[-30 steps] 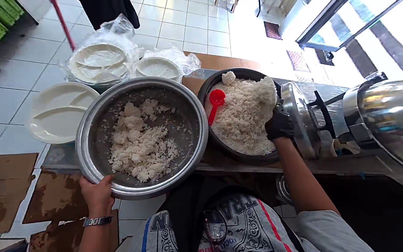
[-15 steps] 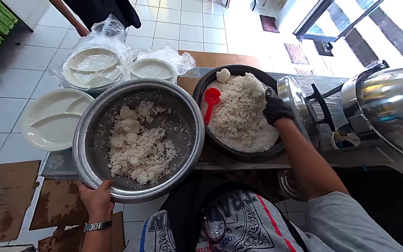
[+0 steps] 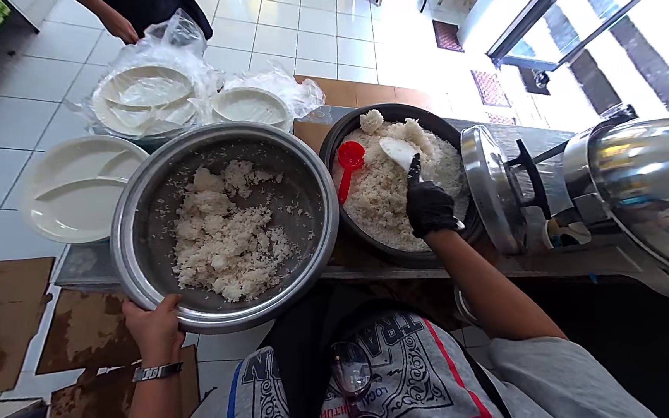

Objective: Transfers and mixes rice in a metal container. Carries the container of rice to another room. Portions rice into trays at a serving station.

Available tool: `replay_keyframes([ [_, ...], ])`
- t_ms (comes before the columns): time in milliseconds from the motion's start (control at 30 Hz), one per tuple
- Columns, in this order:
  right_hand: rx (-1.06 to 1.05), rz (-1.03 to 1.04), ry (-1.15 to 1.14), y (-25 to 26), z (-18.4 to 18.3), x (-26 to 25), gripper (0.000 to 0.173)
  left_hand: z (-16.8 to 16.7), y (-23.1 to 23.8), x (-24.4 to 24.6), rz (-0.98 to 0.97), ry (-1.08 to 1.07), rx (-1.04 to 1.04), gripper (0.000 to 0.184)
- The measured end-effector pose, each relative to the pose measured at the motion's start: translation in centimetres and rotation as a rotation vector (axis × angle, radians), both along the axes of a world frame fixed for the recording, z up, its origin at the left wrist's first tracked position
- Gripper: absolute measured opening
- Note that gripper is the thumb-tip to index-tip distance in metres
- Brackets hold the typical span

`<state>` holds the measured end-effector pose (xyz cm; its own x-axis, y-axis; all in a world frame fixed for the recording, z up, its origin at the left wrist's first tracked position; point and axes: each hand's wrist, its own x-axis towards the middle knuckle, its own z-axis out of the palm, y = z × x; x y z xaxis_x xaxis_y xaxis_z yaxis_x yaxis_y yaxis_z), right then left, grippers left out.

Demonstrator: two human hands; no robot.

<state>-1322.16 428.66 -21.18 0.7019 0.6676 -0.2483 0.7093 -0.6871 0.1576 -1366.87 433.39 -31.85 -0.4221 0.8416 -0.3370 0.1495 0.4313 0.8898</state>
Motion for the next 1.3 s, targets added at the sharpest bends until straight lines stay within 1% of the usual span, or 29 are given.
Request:
replay_keyframes([
  [33,0.007,0.001,0.005,0.8,-0.3,0.1,0.063,-0.1,0.0,0.1,0.002,-0.002,0.001,0.089],
  [67,0.015,0.004,0.013,1.4,-0.4,0.4,0.066,-0.2,-0.1,0.1,0.005,-0.008,0.002,0.089],
  [100,0.028,0.006,0.032,1.7,0.1,1.0,0.070,-0.3,-0.1,0.1,0.009,-0.015,0.006,0.090],
  [167,0.076,-0.016,0.079,1.6,2.2,2.4,0.075,-0.5,-0.1,0.0,0.016,-0.022,0.026,0.091],
  [233,0.120,-0.053,0.061,0.3,4.4,3.3,0.066,-0.4,-0.2,-0.1,0.005,-0.026,0.038,0.092],
  [300,0.111,-0.072,0.021,-1.4,5.4,2.8,0.056,-0.3,-0.4,0.0,0.009,-0.032,0.032,0.091],
  [367,0.065,-0.058,0.026,-2.4,4.5,2.0,0.065,-0.3,-0.4,0.0,0.014,-0.033,0.028,0.091],
  [467,0.001,-0.062,0.038,-2.0,1.9,0.9,0.068,-0.3,-0.4,0.0,0.018,-0.032,0.029,0.092],
  [533,-0.004,-0.059,0.066,-1.5,1.0,1.1,0.063,-0.5,-0.4,-0.1,0.019,-0.030,0.035,0.091],
  [567,0.002,-0.040,0.077,-1.6,1.2,1.5,0.060,-0.5,-0.5,-0.2,0.021,-0.036,0.040,0.091],
  [633,0.012,0.021,0.050,-2.2,3.0,3.1,0.064,-0.3,-0.5,-0.4,0.009,-0.041,0.042,0.092],
  [667,0.036,0.037,0.016,-2.7,4.5,3.8,0.061,-0.1,-0.3,-0.4,-0.007,-0.031,0.032,0.092],
  [700,0.081,0.047,-0.011,-3.4,5.9,4.3,0.055,0.2,-0.3,-0.3,-0.018,-0.022,0.013,0.091],
  [733,0.154,0.051,0.002,-4.1,6.8,4.8,0.051,0.5,-0.4,-0.2,-0.020,-0.012,-0.009,0.090],
  [767,0.211,0.035,0.071,-4.4,7.4,5.2,0.054,0.7,-0.6,-0.1,-0.010,-0.003,-0.031,0.091],
  [833,0.393,-0.044,0.374,-4.1,7.3,4.7,0.057,0.6,-0.6,-0.3,0.033,-0.037,-0.041,0.094],
  [900,0.565,-0.073,0.727,-2.7,7.2,1.5,0.044,0.1,-0.6,-0.5,0.045,-0.089,-0.014,0.093],
  [933,0.574,-0.042,0.848,-1.6,7.1,-0.5,0.041,-0.1,-0.5,-0.7,0.042,-0.110,-0.001,0.093],
  [967,0.523,0.045,0.894,-0.3,6.7,-2.5,0.039,-0.3,-0.3,-0.8,0.041,-0.133,0.009,0.093],
  [1000,0.425,0.167,0.850,1.4,6.0,-4.5,0.039,-0.5,-0.2,-1.0,0.048,-0.145,0.021,0.093],
  [1067,0.136,0.420,0.584,5.5,4.6,-8.8,0.039,-0.5,0.1,-1.1,0.057,-0.152,0.021,0.092],
  [1133,-0.096,0.585,0.327,9.4,2.9,-12.8,0.037,-0.5,0.3,-1.1,0.064,-0.163,0.018,0.091],
  [1200,-0.211,0.659,0.173,12.8,0.6,-15.4,0.033,-0.7,0.4,-1.1,0.081,-0.194,0.026,0.086],
  [1233,-0.241,0.672,0.141,14.4,-0.8,-16.2,0.033,-0.8,0.4,-1.2,0.095,-0.228,0.037,0.081],
  [1300,-0.275,0.706,0.148,16.9,-3.3,-17.0,0.032,-1.1,0.3,-1.3,0.103,-0.304,0.060,0.064],
])
